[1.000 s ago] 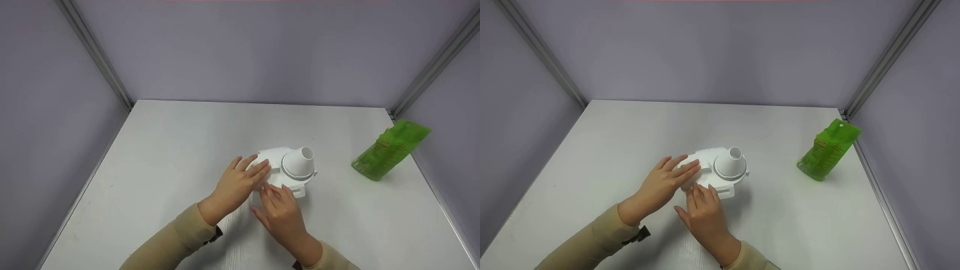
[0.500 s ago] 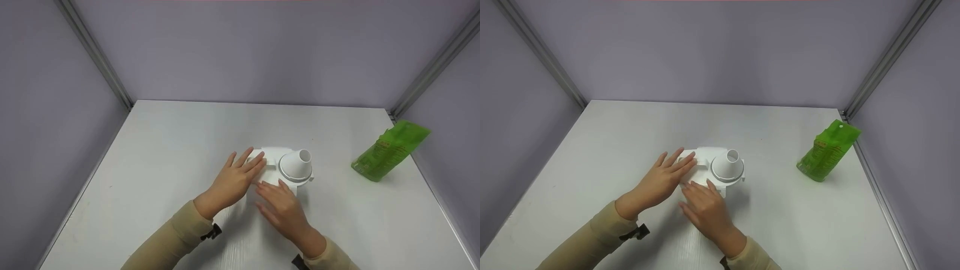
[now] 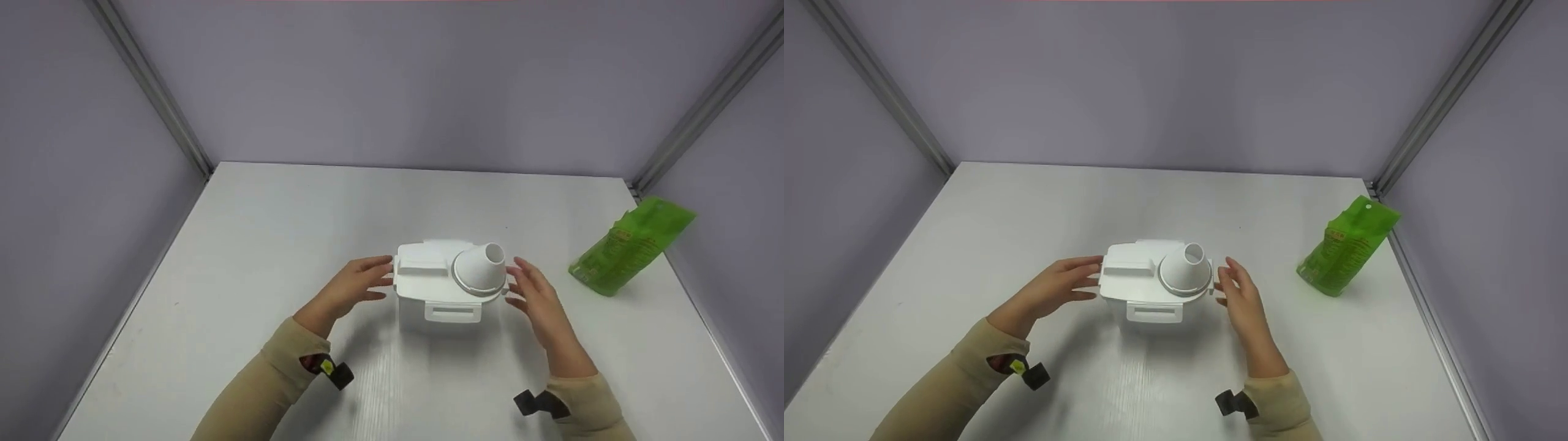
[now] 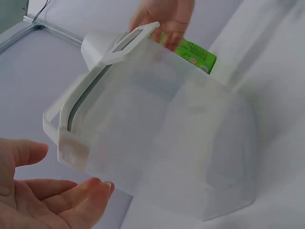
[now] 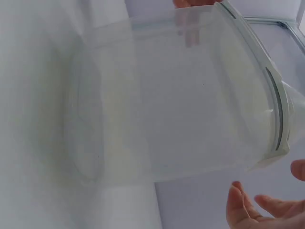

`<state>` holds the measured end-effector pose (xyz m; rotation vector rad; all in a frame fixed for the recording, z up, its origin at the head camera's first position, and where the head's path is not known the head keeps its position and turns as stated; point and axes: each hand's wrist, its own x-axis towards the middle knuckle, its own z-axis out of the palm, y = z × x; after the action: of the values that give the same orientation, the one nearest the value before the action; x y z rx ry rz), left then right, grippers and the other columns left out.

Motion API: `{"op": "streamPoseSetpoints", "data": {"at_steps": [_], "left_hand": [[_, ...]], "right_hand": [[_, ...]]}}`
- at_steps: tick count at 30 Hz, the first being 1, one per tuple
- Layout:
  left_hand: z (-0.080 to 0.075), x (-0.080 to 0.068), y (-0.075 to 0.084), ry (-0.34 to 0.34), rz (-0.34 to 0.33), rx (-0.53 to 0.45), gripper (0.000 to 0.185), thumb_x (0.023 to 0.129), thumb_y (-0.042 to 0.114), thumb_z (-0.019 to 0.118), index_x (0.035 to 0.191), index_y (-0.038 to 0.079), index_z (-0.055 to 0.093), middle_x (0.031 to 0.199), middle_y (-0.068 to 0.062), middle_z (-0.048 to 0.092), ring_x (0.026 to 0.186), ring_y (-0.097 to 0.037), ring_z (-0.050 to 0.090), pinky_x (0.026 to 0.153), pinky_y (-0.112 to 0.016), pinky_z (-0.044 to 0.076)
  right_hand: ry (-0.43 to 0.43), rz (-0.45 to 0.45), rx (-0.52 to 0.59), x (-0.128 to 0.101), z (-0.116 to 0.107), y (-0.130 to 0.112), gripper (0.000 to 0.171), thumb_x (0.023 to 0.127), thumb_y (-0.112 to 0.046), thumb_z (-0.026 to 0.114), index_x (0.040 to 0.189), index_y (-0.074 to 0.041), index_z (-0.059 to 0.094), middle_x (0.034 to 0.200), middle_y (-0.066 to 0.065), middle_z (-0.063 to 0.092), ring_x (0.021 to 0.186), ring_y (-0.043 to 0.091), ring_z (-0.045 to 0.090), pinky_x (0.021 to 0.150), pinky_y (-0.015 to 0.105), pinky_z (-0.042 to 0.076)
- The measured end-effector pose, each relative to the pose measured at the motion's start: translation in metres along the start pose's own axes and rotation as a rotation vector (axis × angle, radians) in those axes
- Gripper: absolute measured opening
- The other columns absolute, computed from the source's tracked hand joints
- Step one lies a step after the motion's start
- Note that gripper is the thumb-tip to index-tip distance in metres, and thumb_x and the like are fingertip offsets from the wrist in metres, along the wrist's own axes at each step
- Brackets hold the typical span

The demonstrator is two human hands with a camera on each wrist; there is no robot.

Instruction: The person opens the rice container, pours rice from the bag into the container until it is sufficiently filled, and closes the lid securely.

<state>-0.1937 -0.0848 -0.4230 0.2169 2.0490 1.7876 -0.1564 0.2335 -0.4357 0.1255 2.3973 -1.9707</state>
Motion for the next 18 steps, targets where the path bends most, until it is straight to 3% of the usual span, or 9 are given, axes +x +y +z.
{"op": "streamPoseSetpoints", "data": {"at_steps": [4,10,18], "left_hand": [[-0.0017,0.0057,-0.004,-0.002,-0.043,-0.073,0.058,0.091,0.033,0.059,0.137,0.0,0.043,0.13,-0.017,0.052,0.111,-0.03,0.056,0.088,-0.041,0.049],[-0.0013,0.0093,-0.0016,-0.018,-0.064,-0.064,0.062,0.088,0.034,0.063,0.136,0.001,0.043,0.125,-0.015,0.056,0.105,-0.028,0.06,0.086,-0.04,0.05],[-0.0016,0.0097,0.0009,-0.044,-0.067,-0.046,0.065,0.089,0.037,0.061,0.138,0.0,0.04,0.126,-0.015,0.055,0.104,-0.027,0.06,0.086,-0.041,0.049]], "right_hand": [[-0.118,0.076,0.008,0.006,-0.0013,0.0043,0.059,0.099,-0.04,0.04,0.148,-0.013,0.023,0.139,0.017,0.041,0.112,0.023,0.052,0.089,0.03,0.047],[-0.145,0.057,0.052,0.0094,-0.0041,0.0037,0.056,0.099,-0.036,0.044,0.148,-0.015,0.027,0.131,0.015,0.047,0.101,0.016,0.056,0.085,0.024,0.048],[-0.185,0.057,0.055,0.0087,-0.0051,0.0025,0.058,0.098,-0.035,0.046,0.144,-0.003,0.03,0.133,0.021,0.045,0.098,0.016,0.058,0.085,0.026,0.048]]}}
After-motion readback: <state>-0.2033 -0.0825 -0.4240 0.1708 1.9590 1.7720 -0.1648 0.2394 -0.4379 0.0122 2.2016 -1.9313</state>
